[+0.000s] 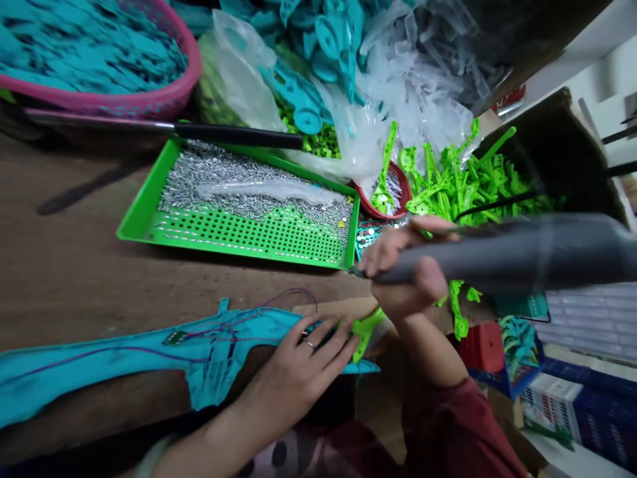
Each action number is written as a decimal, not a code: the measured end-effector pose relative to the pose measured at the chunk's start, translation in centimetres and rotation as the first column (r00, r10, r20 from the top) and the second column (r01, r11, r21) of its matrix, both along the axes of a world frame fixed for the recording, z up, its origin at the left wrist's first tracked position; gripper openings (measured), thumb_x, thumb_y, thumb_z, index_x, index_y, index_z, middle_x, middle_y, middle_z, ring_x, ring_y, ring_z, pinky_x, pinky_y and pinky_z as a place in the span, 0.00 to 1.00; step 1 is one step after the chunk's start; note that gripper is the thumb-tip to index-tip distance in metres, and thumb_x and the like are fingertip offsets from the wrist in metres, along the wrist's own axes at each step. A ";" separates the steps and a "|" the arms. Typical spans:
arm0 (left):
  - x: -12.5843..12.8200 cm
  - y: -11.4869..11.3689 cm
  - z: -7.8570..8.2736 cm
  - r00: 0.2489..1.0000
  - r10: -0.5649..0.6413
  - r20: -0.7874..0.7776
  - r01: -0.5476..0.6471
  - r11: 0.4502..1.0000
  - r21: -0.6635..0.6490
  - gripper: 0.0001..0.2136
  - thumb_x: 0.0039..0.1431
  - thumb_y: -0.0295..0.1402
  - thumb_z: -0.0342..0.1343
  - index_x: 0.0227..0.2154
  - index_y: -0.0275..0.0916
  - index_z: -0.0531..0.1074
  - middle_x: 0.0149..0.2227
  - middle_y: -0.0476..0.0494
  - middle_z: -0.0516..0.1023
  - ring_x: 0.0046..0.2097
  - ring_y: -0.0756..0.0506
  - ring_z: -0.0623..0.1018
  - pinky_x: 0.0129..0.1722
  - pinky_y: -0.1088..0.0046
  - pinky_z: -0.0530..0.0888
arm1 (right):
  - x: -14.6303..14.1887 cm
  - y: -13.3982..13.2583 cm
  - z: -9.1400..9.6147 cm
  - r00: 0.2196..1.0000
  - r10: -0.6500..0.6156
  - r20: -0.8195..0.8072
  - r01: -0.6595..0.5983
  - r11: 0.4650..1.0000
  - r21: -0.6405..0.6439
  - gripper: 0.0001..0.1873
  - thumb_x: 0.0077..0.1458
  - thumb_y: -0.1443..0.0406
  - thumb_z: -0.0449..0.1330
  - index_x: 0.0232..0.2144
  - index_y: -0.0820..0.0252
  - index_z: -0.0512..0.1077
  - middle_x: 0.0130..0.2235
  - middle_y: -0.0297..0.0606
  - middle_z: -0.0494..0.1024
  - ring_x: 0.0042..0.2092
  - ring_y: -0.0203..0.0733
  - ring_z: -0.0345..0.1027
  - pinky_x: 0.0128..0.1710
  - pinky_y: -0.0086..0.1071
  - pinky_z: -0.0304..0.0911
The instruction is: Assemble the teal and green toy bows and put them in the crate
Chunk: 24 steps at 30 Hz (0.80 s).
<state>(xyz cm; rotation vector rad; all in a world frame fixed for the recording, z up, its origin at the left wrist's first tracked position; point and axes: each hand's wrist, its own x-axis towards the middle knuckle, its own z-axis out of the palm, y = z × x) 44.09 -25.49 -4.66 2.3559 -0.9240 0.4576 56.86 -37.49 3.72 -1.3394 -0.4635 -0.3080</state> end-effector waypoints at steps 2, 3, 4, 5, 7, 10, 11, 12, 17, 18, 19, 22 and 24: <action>0.0 0.0 0.0 1.000 0.021 0.011 -0.021 1.000 -0.018 0.18 0.69 0.24 0.40 0.53 0.34 0.72 0.56 0.38 0.75 0.55 0.39 0.72 0.56 0.55 0.63 | 1.9 2.6 -1.6 0.997 0.012 -0.081 -0.013 1.000 -0.010 0.18 0.54 0.49 0.61 0.42 0.48 0.63 0.19 0.21 0.61 0.17 0.34 0.58 0.16 0.28 0.61; -0.1 0.0 0.0 1.000 0.025 0.014 -0.025 0.999 -0.028 0.18 0.69 0.24 0.40 0.52 0.34 0.73 0.56 0.37 0.75 0.55 0.39 0.72 0.57 0.55 0.63 | 2.5 3.4 -2.4 0.993 0.016 -0.118 -0.019 1.000 -0.023 0.20 0.53 0.48 0.62 0.42 0.49 0.62 0.19 0.21 0.61 0.17 0.34 0.58 0.16 0.28 0.61; -0.1 0.0 0.0 1.000 0.025 0.017 -0.024 0.999 -0.036 0.17 0.69 0.24 0.41 0.51 0.34 0.73 0.56 0.37 0.75 0.55 0.39 0.72 0.57 0.55 0.63 | 2.9 3.9 -3.2 0.989 0.020 -0.144 -0.024 0.999 -0.032 0.21 0.53 0.48 0.62 0.42 0.50 0.61 0.20 0.21 0.61 0.17 0.33 0.59 0.17 0.29 0.61; -0.1 0.0 -0.1 1.000 0.023 0.015 -0.022 0.999 -0.039 0.17 0.69 0.24 0.41 0.51 0.34 0.73 0.56 0.37 0.75 0.55 0.39 0.72 0.57 0.56 0.63 | 3.2 4.2 -3.9 0.988 0.028 -0.152 -0.032 0.999 -0.027 0.21 0.53 0.48 0.62 0.42 0.51 0.61 0.20 0.21 0.62 0.17 0.33 0.59 0.17 0.29 0.61; -0.2 0.1 -0.3 1.000 0.022 0.010 -0.022 0.999 -0.042 0.17 0.68 0.24 0.41 0.51 0.34 0.73 0.57 0.37 0.75 0.56 0.39 0.72 0.58 0.55 0.62 | 3.3 4.2 -4.8 0.987 0.084 -0.140 -0.085 0.996 0.000 0.19 0.56 0.52 0.61 0.44 0.52 0.61 0.21 0.22 0.63 0.17 0.33 0.60 0.17 0.28 0.60; -0.2 0.3 -0.4 1.000 0.025 0.002 -0.025 0.999 -0.038 0.18 0.69 0.24 0.40 0.51 0.34 0.73 0.58 0.38 0.75 0.56 0.39 0.72 0.58 0.56 0.63 | 3.1 3.9 -5.2 0.981 0.169 -0.091 -0.166 0.985 0.037 0.16 0.58 0.58 0.59 0.46 0.51 0.61 0.22 0.23 0.65 0.18 0.34 0.61 0.17 0.28 0.60; -0.2 0.3 -0.5 1.000 0.024 -0.001 -0.024 0.999 -0.035 0.17 0.69 0.24 0.40 0.51 0.34 0.73 0.57 0.38 0.75 0.57 0.39 0.72 0.58 0.56 0.63 | 3.0 3.8 -5.2 0.981 0.179 -0.081 -0.177 0.984 0.033 0.15 0.58 0.58 0.59 0.46 0.51 0.61 0.23 0.23 0.65 0.18 0.34 0.61 0.18 0.28 0.60; -0.2 0.4 -0.5 1.000 0.023 -0.003 -0.023 0.999 -0.032 0.17 0.68 0.24 0.41 0.50 0.34 0.73 0.57 0.38 0.75 0.57 0.39 0.72 0.58 0.57 0.63 | 3.0 3.8 -5.2 0.981 0.181 -0.076 -0.180 0.984 0.020 0.15 0.59 0.58 0.58 0.46 0.50 0.61 0.23 0.23 0.65 0.18 0.34 0.61 0.18 0.28 0.60; -0.2 0.4 -0.4 1.000 0.009 -0.004 -0.009 0.999 -0.035 0.17 0.67 0.23 0.41 0.49 0.34 0.74 0.58 0.37 0.74 0.58 0.39 0.71 0.58 0.57 0.64 | 3.1 4.0 -5.9 0.988 0.125 -0.092 -0.131 0.990 -0.060 0.16 0.58 0.52 0.58 0.42 0.49 0.59 0.21 0.21 0.60 0.18 0.33 0.57 0.17 0.28 0.59; -0.2 0.4 -0.4 1.000 0.013 -0.002 -0.013 0.999 -0.035 0.18 0.67 0.23 0.41 0.50 0.33 0.74 0.59 0.36 0.73 0.58 0.39 0.71 0.58 0.57 0.63 | 3.1 4.0 -6.2 0.988 0.121 -0.093 -0.127 0.990 -0.061 0.16 0.58 0.51 0.58 0.42 0.49 0.59 0.21 0.21 0.60 0.18 0.33 0.57 0.17 0.28 0.59; -0.2 0.4 -0.3 1.000 0.017 -0.002 -0.017 0.999 -0.036 0.18 0.68 0.23 0.40 0.50 0.33 0.74 0.59 0.35 0.73 0.59 0.38 0.70 0.59 0.57 0.63 | 3.2 4.1 -6.4 0.989 0.115 -0.097 -0.121 0.991 -0.060 0.16 0.58 0.51 0.58 0.43 0.50 0.59 0.21 0.22 0.60 0.18 0.33 0.57 0.18 0.29 0.59; -0.3 0.3 -0.3 0.999 0.033 0.004 -0.033 0.998 -0.057 0.18 0.68 0.23 0.40 0.49 0.32 0.74 0.56 0.34 0.75 0.59 0.37 0.71 0.59 0.56 0.63 | 3.4 4.1 -5.5 0.988 0.112 -0.107 -0.118 0.992 -0.047 0.16 0.59 0.53 0.59 0.44 0.49 0.60 0.22 0.22 0.63 0.19 0.34 0.60 0.20 0.29 0.61; -0.4 0.3 -0.4 0.999 0.043 -0.002 -0.043 0.996 -0.081 0.18 0.68 0.23 0.40 0.50 0.31 0.75 0.54 0.34 0.76 0.57 0.37 0.72 0.58 0.56 0.64 | 2.7 3.5 -3.4 0.992 0.089 -0.088 -0.090 0.996 -0.018 0.16 0.57 0.53 0.60 0.44 0.48 0.61 0.21 0.22 0.63 0.19 0.34 0.60 0.19 0.29 0.61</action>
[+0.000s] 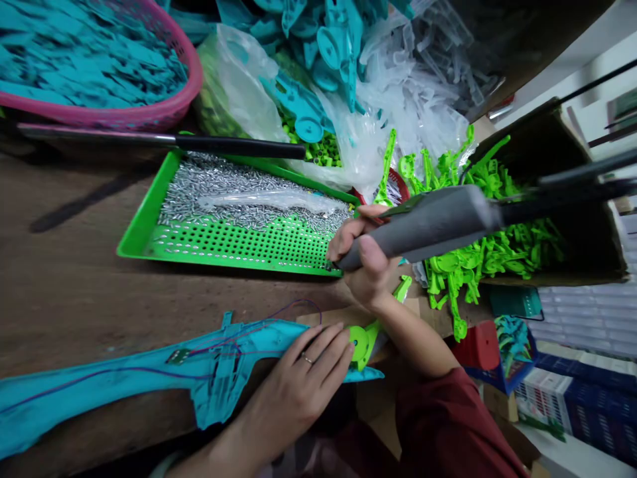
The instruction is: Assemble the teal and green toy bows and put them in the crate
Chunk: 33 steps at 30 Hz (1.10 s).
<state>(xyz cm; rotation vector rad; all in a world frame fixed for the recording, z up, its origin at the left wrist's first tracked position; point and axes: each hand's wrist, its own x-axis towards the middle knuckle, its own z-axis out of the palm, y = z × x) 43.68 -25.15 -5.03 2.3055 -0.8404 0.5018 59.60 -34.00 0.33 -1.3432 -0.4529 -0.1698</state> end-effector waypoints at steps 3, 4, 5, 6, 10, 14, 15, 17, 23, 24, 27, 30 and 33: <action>-0.1 0.0 -0.2 1.000 -0.011 -0.008 0.011 1.000 -0.030 0.17 0.68 0.23 0.43 0.51 0.29 0.74 0.53 0.34 0.77 0.56 0.37 0.73 0.56 0.55 0.66 | -2.8 -2.2 4.4 0.997 -0.075 0.001 0.074 0.996 0.038 0.14 0.56 0.55 0.60 0.43 0.48 0.65 0.21 0.24 0.63 0.19 0.35 0.59 0.18 0.30 0.62; -0.1 0.0 -0.2 1.000 -0.023 -0.005 0.023 0.999 -0.030 0.16 0.67 0.22 0.44 0.52 0.28 0.73 0.53 0.34 0.77 0.55 0.37 0.73 0.56 0.56 0.67 | -4.2 -3.2 5.6 0.996 -0.092 -0.021 0.093 0.995 0.027 0.14 0.56 0.56 0.60 0.44 0.49 0.66 0.22 0.25 0.64 0.20 0.36 0.60 0.20 0.31 0.63; -0.1 0.0 -0.3 0.999 -0.037 -0.001 0.037 0.999 -0.025 0.16 0.67 0.21 0.46 0.52 0.28 0.73 0.54 0.34 0.77 0.55 0.37 0.73 0.55 0.56 0.68 | -5.7 -4.3 6.5 0.994 -0.104 -0.035 0.105 0.995 0.006 0.15 0.56 0.57 0.60 0.45 0.50 0.67 0.23 0.26 0.65 0.21 0.36 0.61 0.20 0.33 0.65; -0.1 0.0 -0.3 0.999 -0.049 0.001 0.049 0.999 -0.019 0.15 0.66 0.21 0.47 0.52 0.28 0.73 0.54 0.33 0.77 0.56 0.37 0.74 0.55 0.56 0.68 | -7.3 -5.3 7.1 0.992 -0.124 -0.038 0.123 0.992 -0.016 0.16 0.56 0.58 0.60 0.46 0.51 0.68 0.23 0.27 0.66 0.21 0.37 0.63 0.21 0.34 0.65; -0.2 -0.1 -0.5 0.999 -0.043 -0.007 0.043 0.998 -0.053 0.15 0.66 0.20 0.49 0.52 0.29 0.73 0.54 0.33 0.77 0.57 0.35 0.73 0.55 0.54 0.68 | -12.2 -7.9 6.3 0.983 -0.184 0.002 0.183 0.976 -0.120 0.18 0.56 0.57 0.59 0.49 0.49 0.66 0.24 0.28 0.66 0.22 0.38 0.63 0.21 0.35 0.65; -0.1 -0.2 -0.3 0.998 -0.054 -0.010 0.054 0.998 -0.043 0.14 0.66 0.20 0.50 0.53 0.28 0.72 0.54 0.33 0.77 0.56 0.35 0.74 0.55 0.54 0.69 | -13.9 -8.4 4.6 0.981 -0.196 0.008 0.195 0.968 -0.161 0.19 0.58 0.56 0.58 0.51 0.48 0.65 0.24 0.27 0.64 0.21 0.37 0.62 0.21 0.34 0.65; -0.1 -0.2 -0.2 0.998 -0.057 -0.006 0.057 0.998 -0.026 0.14 0.66 0.20 0.50 0.52 0.27 0.72 0.54 0.33 0.77 0.55 0.35 0.74 0.54 0.54 0.69 | -14.0 -8.3 4.4 0.982 -0.188 0.023 0.189 0.969 -0.156 0.19 0.58 0.56 0.57 0.51 0.49 0.65 0.24 0.27 0.64 0.21 0.37 0.61 0.21 0.33 0.65; -0.1 -0.3 0.0 0.999 -0.046 0.001 0.046 0.999 -0.012 0.13 0.67 0.21 0.50 0.52 0.28 0.72 0.53 0.33 0.78 0.55 0.36 0.74 0.54 0.55 0.69 | -14.0 -8.0 4.4 0.985 -0.169 0.023 0.171 0.973 -0.153 0.19 0.59 0.55 0.57 0.52 0.49 0.65 0.24 0.27 0.64 0.21 0.37 0.61 0.21 0.33 0.65; 0.0 -0.2 0.3 0.999 -0.044 -0.011 0.044 0.999 -0.011 0.13 0.67 0.23 0.49 0.52 0.28 0.72 0.51 0.33 0.78 0.56 0.39 0.74 0.53 0.58 0.71 | -13.6 -7.7 3.6 0.993 -0.112 -0.041 0.104 0.981 -0.161 0.19 0.56 0.57 0.59 0.51 0.47 0.66 0.24 0.29 0.66 0.22 0.40 0.63 0.22 0.36 0.66; 0.0 -0.1 0.3 0.999 -0.044 -0.012 0.044 0.999 -0.009 0.13 0.68 0.24 0.49 0.52 0.28 0.72 0.51 0.33 0.78 0.55 0.39 0.74 0.53 0.58 0.71 | -13.6 -7.8 3.4 0.993 -0.112 -0.038 0.105 0.982 -0.155 0.19 0.56 0.57 0.59 0.51 0.46 0.66 0.24 0.28 0.66 0.22 0.40 0.63 0.22 0.36 0.66; 0.0 -0.1 0.3 1.000 -0.026 -0.001 0.026 0.999 -0.030 0.12 0.68 0.23 0.49 0.51 0.28 0.72 0.51 0.34 0.78 0.55 0.39 0.74 0.52 0.58 0.71 | -13.6 -8.0 2.8 0.993 -0.107 -0.042 0.100 0.986 -0.137 0.21 0.55 0.57 0.59 0.52 0.46 0.66 0.24 0.29 0.67 0.22 0.40 0.63 0.21 0.37 0.66; -0.1 -0.1 0.2 0.999 -0.038 0.004 0.038 0.999 -0.019 0.12 0.68 0.22 0.49 0.51 0.26 0.72 0.52 0.33 0.78 0.55 0.38 0.75 0.52 0.57 0.71 | -13.7 -8.0 2.6 0.996 -0.079 -0.031 0.073 0.986 -0.151 0.21 0.56 0.59 0.59 0.52 0.46 0.66 0.25 0.29 0.68 0.23 0.40 0.64 0.23 0.36 0.66; -0.3 -0.2 0.4 0.999 -0.044 0.028 0.044 0.999 0.009 0.13 0.67 0.21 0.48 0.52 0.25 0.71 0.53 0.33 0.78 0.55 0.36 0.74 0.52 0.55 0.71 | -13.6 -7.8 2.4 1.000 -0.020 0.009 0.022 0.978 -0.205 0.18 0.57 0.60 0.58 0.51 0.49 0.67 0.24 0.28 0.67 0.23 0.38 0.64 0.23 0.34 0.65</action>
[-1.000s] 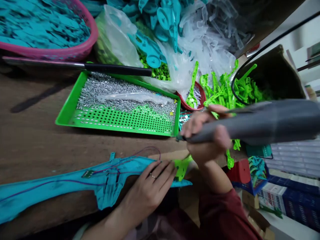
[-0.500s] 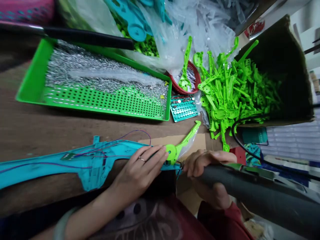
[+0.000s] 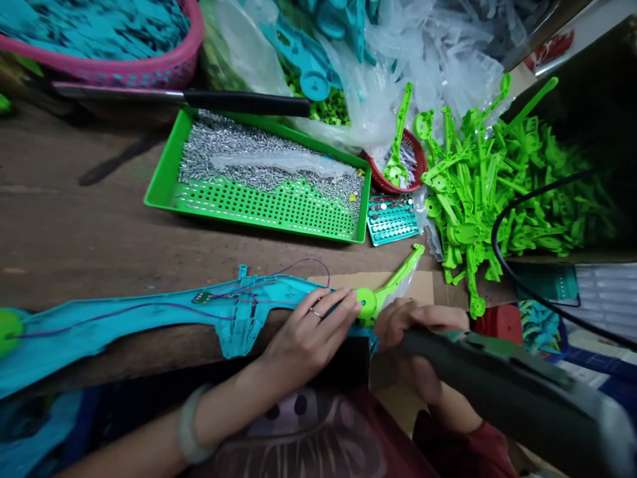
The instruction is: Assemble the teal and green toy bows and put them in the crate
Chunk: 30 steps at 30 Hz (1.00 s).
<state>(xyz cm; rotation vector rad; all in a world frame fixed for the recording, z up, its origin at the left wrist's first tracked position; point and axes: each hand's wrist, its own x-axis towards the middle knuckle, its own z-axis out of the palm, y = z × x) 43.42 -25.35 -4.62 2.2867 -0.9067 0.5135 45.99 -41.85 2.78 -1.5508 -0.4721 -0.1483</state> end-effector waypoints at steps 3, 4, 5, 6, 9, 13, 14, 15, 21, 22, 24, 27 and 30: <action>0.0 0.1 0.2 1.000 -0.001 0.005 0.001 1.000 0.015 0.13 0.68 0.21 0.47 0.51 0.25 0.71 0.52 0.34 0.78 0.55 0.37 0.75 0.52 0.56 0.71 | 0.4 0.0 -0.4 0.991 0.101 0.085 -0.102 0.995 -0.001 0.19 0.58 0.57 0.59 0.50 0.52 0.69 0.22 0.27 0.67 0.19 0.35 0.62 0.20 0.30 0.62; 0.0 0.1 0.2 1.000 0.003 0.004 -0.003 1.000 0.015 0.12 0.68 0.21 0.47 0.50 0.26 0.72 0.52 0.34 0.78 0.55 0.37 0.75 0.52 0.56 0.71 | 0.6 -0.1 -0.5 0.988 0.124 0.094 -0.125 0.992 0.006 0.19 0.58 0.56 0.59 0.50 0.53 0.69 0.22 0.26 0.66 0.19 0.34 0.62 0.19 0.29 0.61; 0.0 0.1 0.2 1.000 0.007 0.006 -0.007 1.000 0.015 0.12 0.69 0.22 0.47 0.50 0.26 0.72 0.52 0.34 0.79 0.54 0.37 0.75 0.51 0.56 0.71 | 0.7 -0.3 -0.6 0.987 0.142 0.080 -0.143 0.990 0.003 0.18 0.58 0.56 0.60 0.50 0.53 0.69 0.22 0.26 0.67 0.19 0.34 0.62 0.19 0.29 0.62; 0.1 0.1 0.1 1.000 0.009 0.012 -0.009 1.000 0.015 0.12 0.69 0.22 0.47 0.50 0.26 0.71 0.51 0.34 0.79 0.54 0.37 0.76 0.51 0.57 0.71 | 0.8 -0.4 -0.7 0.985 0.164 0.060 -0.164 0.986 -0.002 0.17 0.58 0.56 0.60 0.49 0.53 0.69 0.22 0.26 0.67 0.19 0.34 0.62 0.20 0.29 0.63; -0.1 -0.4 -0.4 1.000 0.009 0.028 -0.009 1.000 0.020 0.12 0.69 0.23 0.47 0.51 0.25 0.71 0.51 0.34 0.79 0.53 0.37 0.76 0.51 0.57 0.71 | 1.0 -0.7 -1.0 0.976 0.216 0.002 -0.216 0.976 -0.011 0.12 0.60 0.57 0.60 0.46 0.51 0.70 0.21 0.27 0.68 0.20 0.35 0.64 0.22 0.30 0.66; -0.5 -0.7 0.9 0.999 0.042 -0.031 -0.039 0.996 0.085 0.13 0.69 0.24 0.47 0.51 0.28 0.71 0.52 0.35 0.78 0.54 0.38 0.75 0.55 0.56 0.71 | 1.5 -1.0 -0.7 0.956 0.293 0.002 -0.291 0.951 0.107 0.18 0.57 0.52 0.64 0.46 0.51 0.69 0.20 0.25 0.67 0.19 0.34 0.61 0.20 0.28 0.63; -0.6 -0.1 1.8 0.997 0.052 -0.057 -0.046 0.994 0.103 0.13 0.70 0.26 0.47 0.51 0.28 0.71 0.52 0.36 0.78 0.55 0.38 0.75 0.56 0.56 0.70 | 1.8 -1.1 -0.4 0.952 0.305 -0.004 -0.301 0.943 0.144 0.19 0.57 0.52 0.64 0.47 0.52 0.69 0.20 0.25 0.67 0.19 0.34 0.61 0.19 0.28 0.63; -0.6 0.8 2.9 0.995 0.061 -0.082 -0.051 0.992 0.116 0.13 0.71 0.27 0.46 0.51 0.29 0.71 0.53 0.36 0.77 0.56 0.38 0.74 0.58 0.55 0.70 | 2.3 -1.2 0.0 0.955 0.297 -0.006 -0.291 0.940 0.180 0.19 0.57 0.53 0.64 0.48 0.53 0.69 0.20 0.25 0.67 0.19 0.35 0.61 0.19 0.28 0.63; 0.7 12.5 6.6 0.952 0.262 -0.159 -0.198 0.923 0.330 0.26 0.71 0.51 0.38 0.53 0.35 0.70 0.54 0.34 0.74 0.54 0.32 0.74 0.50 0.47 0.74 | 5.9 -3.3 1.9 0.996 -0.081 -0.025 0.084 0.987 0.136 0.14 0.55 0.58 0.63 0.43 0.54 0.70 0.22 0.25 0.66 0.20 0.35 0.62 0.21 0.29 0.64; 1.1 14.3 6.1 0.953 0.242 -0.180 -0.168 0.922 0.349 0.29 0.70 0.54 0.35 0.53 0.36 0.71 0.52 0.35 0.75 0.50 0.33 0.76 0.48 0.48 0.75 | 6.1 -3.6 2.0 0.985 -0.170 -0.028 0.172 0.983 0.057 0.14 0.55 0.57 0.63 0.42 0.54 0.69 0.23 0.26 0.67 0.22 0.36 0.63 0.24 0.30 0.65; 1.6 16.5 4.7 0.959 0.121 -0.257 -0.032 0.946 0.323 0.26 0.71 0.52 0.37 0.54 0.39 0.70 0.49 0.40 0.78 0.47 0.38 0.78 0.46 0.56 0.77 | 5.3 -4.1 2.4 0.906 -0.413 0.094 0.422 0.897 -0.132 0.15 0.55 0.57 0.64 0.43 0.54 0.69 0.30 0.30 0.71 0.29 0.38 0.69 0.32 0.34 0.69; 1.6 17.3 3.3 0.962 0.044 -0.270 0.040 0.954 0.298 0.20 0.73 0.44 0.38 0.50 0.41 0.73 0.45 0.42 0.79 0.44 0.42 0.79 0.44 0.65 0.76 | 1.5 -3.5 3.0 0.506 -0.621 0.599 0.810 0.581 -0.082 0.20 0.54 0.60 0.66 0.49 0.53 0.70 0.45 0.39 0.71 0.44 0.44 0.69 0.43 0.40 0.69; 1.2 16.9 3.7 0.975 0.044 -0.219 0.021 0.958 0.287 0.19 0.73 0.40 0.39 0.46 0.40 0.75 0.41 0.40 0.78 0.41 0.41 0.78 0.41 0.66 0.75 | -2.4 -1.3 3.5 0.417 -0.306 0.856 0.754 0.643 -0.138 0.25 0.55 0.65 0.64 0.55 0.56 0.68 0.45 0.42 0.71 0.44 0.47 0.68 0.42 0.40 0.68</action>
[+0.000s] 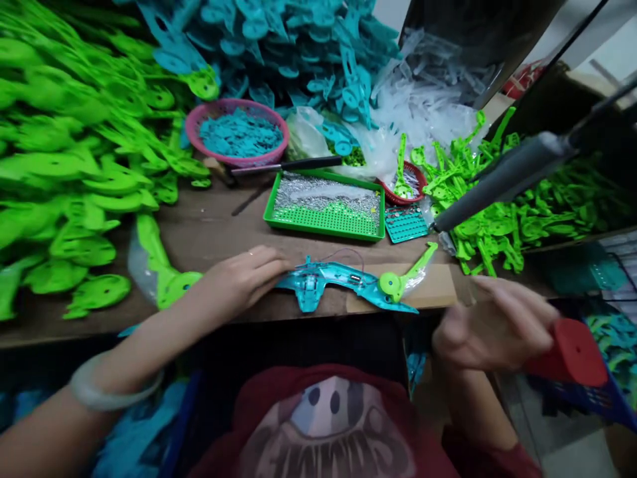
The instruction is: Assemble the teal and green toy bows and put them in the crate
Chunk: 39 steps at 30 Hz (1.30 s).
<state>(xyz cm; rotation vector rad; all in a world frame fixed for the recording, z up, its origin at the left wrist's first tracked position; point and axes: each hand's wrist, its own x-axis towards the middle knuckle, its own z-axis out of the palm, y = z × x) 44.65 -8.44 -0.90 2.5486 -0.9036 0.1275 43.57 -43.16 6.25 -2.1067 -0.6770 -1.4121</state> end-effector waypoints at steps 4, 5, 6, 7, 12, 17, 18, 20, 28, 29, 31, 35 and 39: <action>0.1 0.1 1.2 0.997 -0.060 -0.041 0.060 0.998 -0.006 0.15 0.71 0.34 0.42 0.48 0.40 0.74 0.42 0.40 0.77 0.43 0.42 0.77 0.44 0.66 0.75 | 0.3 4.1 -0.6 0.835 0.130 -0.535 -0.361 0.863 -0.352 0.16 0.61 0.66 0.59 0.51 0.62 0.68 0.44 0.48 0.73 0.45 0.50 0.68 0.43 0.41 0.69; 0.1 0.3 1.3 0.996 -0.070 -0.051 0.070 0.998 -0.006 0.15 0.71 0.33 0.42 0.46 0.40 0.74 0.40 0.41 0.77 0.41 0.43 0.77 0.42 0.67 0.75 | 1.2 5.0 -0.9 0.788 0.070 -0.611 -0.379 0.837 -0.393 0.14 0.62 0.65 0.58 0.50 0.64 0.68 0.46 0.50 0.73 0.47 0.52 0.67 0.44 0.43 0.68; 0.2 0.5 1.4 0.995 -0.078 -0.060 0.077 0.997 -0.019 0.14 0.70 0.32 0.43 0.44 0.40 0.75 0.39 0.42 0.76 0.39 0.44 0.77 0.40 0.69 0.74 | 2.3 5.7 -1.3 0.750 -0.004 -0.661 -0.383 0.812 -0.440 0.14 0.62 0.65 0.58 0.50 0.65 0.69 0.47 0.53 0.72 0.48 0.54 0.66 0.45 0.44 0.68; 0.2 0.6 1.5 0.994 -0.081 -0.070 0.078 0.996 -0.048 0.13 0.70 0.31 0.44 0.43 0.40 0.75 0.38 0.43 0.75 0.38 0.45 0.77 0.39 0.71 0.74 | 3.4 6.3 -1.6 0.718 -0.079 -0.692 -0.388 0.779 -0.492 0.15 0.62 0.65 0.58 0.49 0.67 0.69 0.48 0.54 0.72 0.49 0.56 0.65 0.46 0.46 0.67; -0.7 -0.7 1.5 0.984 -0.009 -0.178 -0.062 0.920 -0.388 0.11 0.69 0.30 0.48 0.45 0.42 0.76 0.39 0.46 0.73 0.39 0.48 0.78 0.41 0.74 0.76 | 6.0 7.2 -2.8 0.544 -0.256 -0.799 -0.543 0.618 -0.568 0.08 0.64 0.69 0.55 0.42 0.65 0.73 0.41 0.48 0.73 0.45 0.50 0.66 0.42 0.38 0.63; -0.8 -3.1 1.4 0.912 0.011 -0.410 -0.269 0.771 -0.577 0.10 0.65 0.37 0.54 0.43 0.42 0.78 0.48 0.41 0.75 0.45 0.44 0.80 0.37 0.72 0.80 | 5.1 7.2 -3.7 0.457 -0.066 -0.887 -0.632 0.678 -0.376 0.09 0.66 0.70 0.52 0.41 0.64 0.73 0.39 0.43 0.73 0.41 0.43 0.67 0.39 0.33 0.60; -0.6 -3.4 1.4 0.912 0.019 -0.410 -0.274 0.772 -0.573 0.10 0.64 0.37 0.56 0.43 0.42 0.78 0.49 0.40 0.76 0.47 0.43 0.80 0.38 0.71 0.81 | 5.0 7.2 -3.7 0.427 0.003 -0.904 -0.673 0.669 -0.316 0.09 0.66 0.71 0.53 0.40 0.63 0.73 0.38 0.42 0.73 0.40 0.43 0.67 0.39 0.33 0.60; -0.2 -3.8 1.7 0.938 0.059 -0.341 -0.245 0.809 -0.535 0.09 0.65 0.35 0.56 0.43 0.41 0.77 0.46 0.42 0.79 0.46 0.43 0.80 0.40 0.70 0.80 | 4.9 6.9 -3.7 0.342 0.148 -0.928 -0.744 0.646 -0.171 0.08 0.64 0.72 0.55 0.38 0.62 0.74 0.37 0.40 0.74 0.40 0.42 0.67 0.41 0.33 0.61; -0.5 -4.7 1.9 0.997 0.063 0.055 -0.031 0.886 -0.463 0.06 0.69 0.29 0.52 0.45 0.39 0.73 0.41 0.44 0.79 0.43 0.46 0.80 0.44 0.72 0.76 | 6.2 6.9 -5.2 0.295 0.357 -0.886 -0.274 0.920 0.280 0.08 0.57 0.73 0.60 0.40 0.63 0.76 0.36 0.38 0.79 0.37 0.39 0.72 0.38 0.31 0.64; -0.7 -4.9 1.8 0.995 0.070 0.070 -0.029 0.882 -0.471 0.06 0.69 0.28 0.52 0.45 0.39 0.72 0.42 0.43 0.79 0.45 0.46 0.79 0.45 0.72 0.76 | 6.3 7.1 -5.3 0.295 0.366 -0.883 -0.295 0.914 0.280 0.09 0.57 0.73 0.60 0.40 0.62 0.76 0.37 0.39 0.80 0.38 0.39 0.72 0.39 0.31 0.64; -1.0 -5.3 1.6 0.992 0.101 0.078 -0.051 0.872 -0.488 0.07 0.68 0.27 0.52 0.46 0.40 0.72 0.46 0.42 0.78 0.47 0.46 0.79 0.48 0.71 0.75 | 6.3 7.4 -5.1 0.254 0.409 -0.876 -0.412 0.866 0.285 0.08 0.59 0.72 0.60 0.39 0.62 0.77 0.37 0.39 0.80 0.40 0.39 0.72 0.41 0.32 0.64; -1.2 -6.1 1.5 0.980 0.193 0.050 -0.146 0.865 -0.479 0.06 0.68 0.27 0.53 0.44 0.40 0.73 0.39 0.45 0.77 0.42 0.47 0.78 0.43 0.72 0.75 | 6.0 7.5 -4.1 0.174 0.265 -0.948 -0.688 0.721 0.076 0.09 0.58 0.75 0.60 0.36 0.61 0.78 0.35 0.37 0.79 0.40 0.40 0.71 0.54 0.40 0.60; -0.7 -6.8 1.4 0.964 0.264 0.034 -0.219 0.857 -0.466 0.04 0.68 0.30 0.53 0.40 0.39 0.73 0.35 0.46 0.76 0.38 0.47 0.77 0.40 0.72 0.74 | 6.3 7.6 -4.3 0.285 0.145 -0.947 -0.741 0.661 -0.122 0.10 0.60 0.76 0.56 0.36 0.62 0.76 0.36 0.38 0.75 0.41 0.42 0.66 0.53 0.42 0.58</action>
